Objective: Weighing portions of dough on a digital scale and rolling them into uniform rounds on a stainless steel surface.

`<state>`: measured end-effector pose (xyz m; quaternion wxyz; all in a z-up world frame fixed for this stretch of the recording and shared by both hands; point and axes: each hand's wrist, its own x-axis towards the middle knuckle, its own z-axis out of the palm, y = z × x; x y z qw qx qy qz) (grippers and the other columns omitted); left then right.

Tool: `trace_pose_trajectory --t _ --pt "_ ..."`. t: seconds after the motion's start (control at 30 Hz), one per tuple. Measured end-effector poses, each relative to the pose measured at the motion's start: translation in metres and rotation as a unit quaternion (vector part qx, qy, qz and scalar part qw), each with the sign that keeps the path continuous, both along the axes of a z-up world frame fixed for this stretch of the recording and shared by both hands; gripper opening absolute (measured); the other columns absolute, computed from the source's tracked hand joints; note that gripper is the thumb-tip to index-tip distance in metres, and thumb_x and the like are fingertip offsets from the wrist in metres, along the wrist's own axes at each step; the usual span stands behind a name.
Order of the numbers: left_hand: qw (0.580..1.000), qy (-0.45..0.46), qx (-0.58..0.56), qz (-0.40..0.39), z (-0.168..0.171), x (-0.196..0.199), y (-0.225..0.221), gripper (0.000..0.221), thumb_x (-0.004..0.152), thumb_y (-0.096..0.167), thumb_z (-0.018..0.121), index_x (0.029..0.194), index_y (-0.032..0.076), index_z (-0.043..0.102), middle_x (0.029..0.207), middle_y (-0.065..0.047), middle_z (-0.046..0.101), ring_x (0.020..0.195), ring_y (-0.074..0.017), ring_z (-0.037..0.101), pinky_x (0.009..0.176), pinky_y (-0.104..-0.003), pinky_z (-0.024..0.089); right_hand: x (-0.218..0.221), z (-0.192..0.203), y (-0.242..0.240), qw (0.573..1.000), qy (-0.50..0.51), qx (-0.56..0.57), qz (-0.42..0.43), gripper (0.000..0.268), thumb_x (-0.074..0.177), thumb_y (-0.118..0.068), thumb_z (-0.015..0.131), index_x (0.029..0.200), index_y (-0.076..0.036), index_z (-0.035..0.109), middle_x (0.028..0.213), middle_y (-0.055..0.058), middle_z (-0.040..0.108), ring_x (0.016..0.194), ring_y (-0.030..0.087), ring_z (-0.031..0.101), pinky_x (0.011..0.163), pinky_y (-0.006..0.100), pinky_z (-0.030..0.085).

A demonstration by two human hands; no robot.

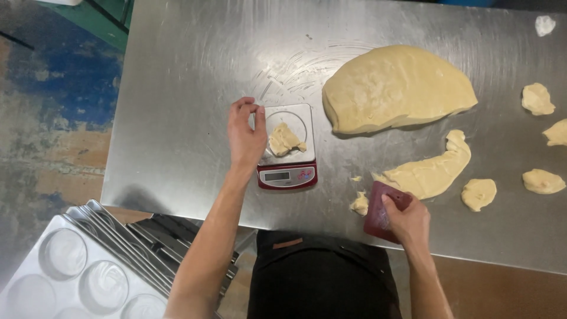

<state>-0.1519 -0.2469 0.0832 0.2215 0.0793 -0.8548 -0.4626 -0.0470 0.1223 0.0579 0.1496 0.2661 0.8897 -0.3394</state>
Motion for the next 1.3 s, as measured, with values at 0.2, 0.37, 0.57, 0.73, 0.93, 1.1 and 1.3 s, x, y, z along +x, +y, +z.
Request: trace_pose_trajectory --t 0.2,0.37,0.57,0.73,0.93,1.1,1.3 --pt "1.0 -0.002 0.025 -0.013 0.012 0.007 0.013 0.026 0.104 0.019 0.06 0.121 0.0 0.064 0.127 -0.018 0.064 0.116 -0.0338 0.062 0.097 -0.042 0.05 -0.003 0.002 -0.003 0.993 0.101 0.031 0.06 0.038 0.091 -0.032 0.078 0.107 0.003 0.076 0.089 0.02 0.077 0.074 0.023 0.072 0.068 0.039 0.055" --pt "0.998 -0.001 0.057 -0.002 0.002 0.01 0.015 0.032 0.106 0.02 0.059 0.131 -0.001 0.06 0.131 -0.019 0.063 0.122 -0.033 0.061 0.098 -0.042 0.05 -0.012 -0.001 0.001 1.0 0.005 -0.004 0.027 0.038 0.09 -0.032 0.074 0.11 0.0 0.073 0.089 0.017 0.077 0.07 0.026 0.072 0.061 0.043 0.057" --pt "0.998 -0.044 0.053 0.015 -0.02 0.014 0.027 0.038 0.106 0.025 0.059 0.134 0.0 0.059 0.134 -0.02 0.062 0.128 -0.0333 0.058 0.108 -0.044 0.046 -0.015 0.004 0.0 0.995 0.077 0.008 0.056 0.041 0.088 -0.032 0.076 0.106 0.004 0.074 0.089 0.021 0.077 0.078 0.028 0.075 0.072 0.042 0.057" --pt "0.973 -0.069 -0.22 -0.003 -0.051 0.014 0.064 0.089 0.086 0.051 0.079 0.141 -0.012 0.048 0.14 -0.034 0.044 0.136 -0.0517 0.036 0.109 -0.062 0.03 -0.011 0.003 0.0 0.994 0.087 0.02 0.065 0.042 0.088 -0.034 0.077 0.109 0.002 0.075 0.093 0.021 0.077 0.085 0.032 0.076 0.077 0.043 0.057" --pt "0.954 -0.073 -0.285 -0.063 -0.09 0.001 0.058 0.071 0.087 0.045 0.076 0.14 0.002 0.056 0.133 -0.02 0.056 0.12 -0.0381 0.053 0.102 -0.052 0.043 -0.007 0.007 0.01 0.996 0.084 0.014 0.013 0.047 0.085 -0.036 0.077 0.116 0.0 0.073 0.101 0.021 0.077 0.094 0.032 0.077 0.082 0.043 0.06" --pt "0.974 -0.062 -0.208 -0.06 -0.11 -0.033 0.028 0.033 0.101 0.027 0.069 0.127 0.007 0.069 0.111 -0.012 0.074 0.098 -0.0318 0.07 0.084 -0.043 0.057 -0.03 0.036 0.02 0.984 0.129 -0.121 -0.029 0.051 0.083 -0.037 0.075 0.114 0.003 0.07 0.102 0.021 0.08 0.096 0.034 0.079 0.084 0.044 0.061" --pt "0.935 -0.165 0.314 0.017 -0.142 -0.06 -0.018 0.025 0.095 0.01 0.067 0.112 -0.008 0.072 0.101 -0.015 0.074 0.087 -0.0217 0.07 0.076 -0.035 0.058 -0.044 0.014 0.066 0.969 0.242 0.027 0.045 0.079 0.088 -0.035 0.078 0.148 0.002 0.041 0.138 0.031 0.058 0.127 0.044 0.057 0.103 0.05 0.046"
